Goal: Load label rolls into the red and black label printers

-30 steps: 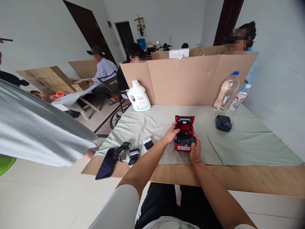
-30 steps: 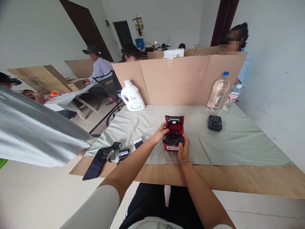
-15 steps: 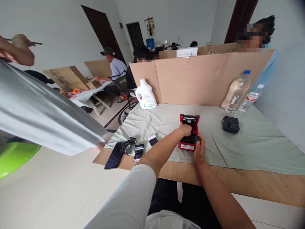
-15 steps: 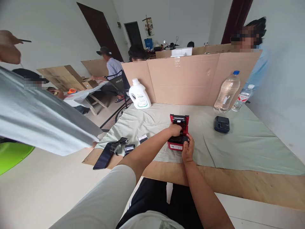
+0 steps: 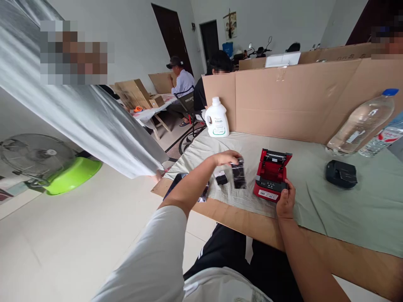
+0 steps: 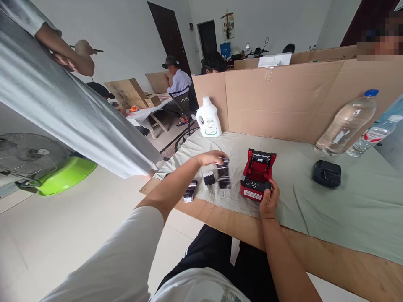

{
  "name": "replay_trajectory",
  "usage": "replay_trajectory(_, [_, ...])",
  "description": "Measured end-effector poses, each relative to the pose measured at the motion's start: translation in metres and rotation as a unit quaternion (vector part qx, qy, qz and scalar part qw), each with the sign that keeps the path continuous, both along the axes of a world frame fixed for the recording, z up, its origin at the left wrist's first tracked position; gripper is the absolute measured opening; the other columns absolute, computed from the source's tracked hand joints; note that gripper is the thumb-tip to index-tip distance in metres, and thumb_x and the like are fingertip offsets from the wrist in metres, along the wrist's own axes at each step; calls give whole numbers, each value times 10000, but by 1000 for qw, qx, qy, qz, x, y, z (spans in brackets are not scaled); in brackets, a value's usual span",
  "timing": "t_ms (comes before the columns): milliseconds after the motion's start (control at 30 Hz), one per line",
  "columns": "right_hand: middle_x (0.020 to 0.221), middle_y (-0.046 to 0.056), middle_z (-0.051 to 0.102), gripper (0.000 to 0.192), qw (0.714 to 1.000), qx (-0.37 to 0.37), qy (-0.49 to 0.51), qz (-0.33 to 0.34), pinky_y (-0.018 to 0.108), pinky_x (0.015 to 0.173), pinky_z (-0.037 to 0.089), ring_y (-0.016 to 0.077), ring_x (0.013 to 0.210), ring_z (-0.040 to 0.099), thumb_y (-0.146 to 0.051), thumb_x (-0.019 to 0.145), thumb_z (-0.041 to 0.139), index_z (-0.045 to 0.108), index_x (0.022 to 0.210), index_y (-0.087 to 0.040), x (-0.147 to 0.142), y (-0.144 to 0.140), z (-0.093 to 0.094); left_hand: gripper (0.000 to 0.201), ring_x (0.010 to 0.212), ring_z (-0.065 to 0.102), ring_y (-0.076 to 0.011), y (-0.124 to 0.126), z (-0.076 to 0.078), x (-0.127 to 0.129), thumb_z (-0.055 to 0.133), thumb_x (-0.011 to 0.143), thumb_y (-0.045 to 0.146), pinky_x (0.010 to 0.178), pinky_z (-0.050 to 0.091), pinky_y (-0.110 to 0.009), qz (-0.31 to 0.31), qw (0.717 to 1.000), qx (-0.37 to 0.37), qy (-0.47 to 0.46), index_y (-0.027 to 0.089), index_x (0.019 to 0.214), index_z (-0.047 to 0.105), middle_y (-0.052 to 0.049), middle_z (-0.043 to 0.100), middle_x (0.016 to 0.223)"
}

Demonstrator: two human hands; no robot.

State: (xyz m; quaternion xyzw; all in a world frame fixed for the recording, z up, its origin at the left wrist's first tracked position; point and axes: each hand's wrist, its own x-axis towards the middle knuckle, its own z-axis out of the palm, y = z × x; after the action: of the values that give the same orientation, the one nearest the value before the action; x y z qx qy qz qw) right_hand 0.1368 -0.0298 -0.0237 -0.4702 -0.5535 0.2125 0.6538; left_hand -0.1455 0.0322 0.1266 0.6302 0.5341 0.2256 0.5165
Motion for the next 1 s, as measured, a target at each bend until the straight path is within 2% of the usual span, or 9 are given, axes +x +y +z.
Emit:
replay_trajectory(67, [1277, 143, 521, 491, 1000, -2, -7, -7, 472, 1036, 383, 267, 1212, 486, -496, 912, 335, 505, 1239, -172, 0, 1, -2, 394, 852, 623, -224, -1, -3, -40, 640, 544, 161, 731, 494, -297, 12, 997, -57, 46, 167, 931, 711, -40, 699, 889])
replay_trajectory(167, [1282, 137, 524, 489, 1000, -2, -23, -12, 517, 1038, 372, 265, 1210, 488, -497, 910, 330, 504, 1248, -189, 1, 3, -4, 355, 817, 620, -231, -6, -21, -81, 636, 491, 90, 733, 485, -308, 58, 982, -96, 149, 165, 828, 721, -32, 699, 798])
replay_trajectory(333, [1287, 141, 528, 476, 1000, 10, -18, -10, 509, 1054, 356, 253, 1212, 487, -489, 909, 349, 512, 1240, -188, 2, 3, -2, 399, 888, 623, -275, -13, -54, -108, 653, 426, 3, 812, 460, -354, 116, 952, -45, 281, 157, 788, 720, -77, 721, 912])
replay_trajectory(433, [1273, 149, 538, 485, 1000, 15, -20, -14, 523, 1049, 355, 258, 1205, 493, -491, 907, 351, 517, 1230, -171, 1, 2, 0, 403, 945, 613, -285, -16, -62, -116, 676, 429, 17, 817, 463, -347, 109, 947, -31, 300, 166, 801, 720, -90, 714, 981])
replay_trajectory(633, [1275, 149, 533, 483, 1000, 4, -16, -4, 503, 1034, 375, 260, 1202, 492, -504, 904, 359, 516, 1236, -190, 1, 2, -1, 430, 955, 607, -249, -31, -52, -143, 689, 566, 144, 766, 473, -272, 91, 901, -25, 424, 171, 995, 683, -99, 671, 1086])
replay_trajectory(767, [1274, 152, 530, 470, 1000, 13, -8, -5, 492, 1031, 375, 260, 1196, 491, -490, 911, 372, 518, 1231, -177, 1, 2, -2, 418, 970, 592, -265, -51, -48, -151, 683, 537, 135, 801, 458, -300, 57, 878, -34, 473, 190, 951, 684, -78, 675, 1010])
replay_trajectory(867, [1267, 145, 536, 457, 1000, 21, -8, -2, 504, 1032, 373, 252, 1190, 494, -469, 920, 374, 507, 1239, -170, 0, 3, -4, 458, 992, 572, -275, -62, -46, -150, 676, 492, 106, 803, 442, -303, -3, 837, -15, 547, 198, 940, 674, -79, 654, 1000])
replay_trajectory(933, [1277, 132, 533, 440, 1000, 22, -12, 0, 502, 1041, 368, 243, 1199, 489, -456, 925, 372, 499, 1247, -185, 0, 4, -7, 413, 914, 579, -265, -63, -38, -147, 668, 467, 84, 761, 437, -300, -50, 804, -36, 591, 177, 870, 663, -74, 643, 903])
replay_trajectory(1000, [1289, 122, 528, 429, 1000, 21, -16, -3, 502, 1045, 365, 240, 1210, 482, -450, 927, 372, 495, 1252, -199, 0, 5, -9, 337, 797, 571, -242, -61, -21, -139, 659, 443, 62, 706, 425, -297, -77, 789, -90, 603, 151, 767, 630, -47, 607, 751])
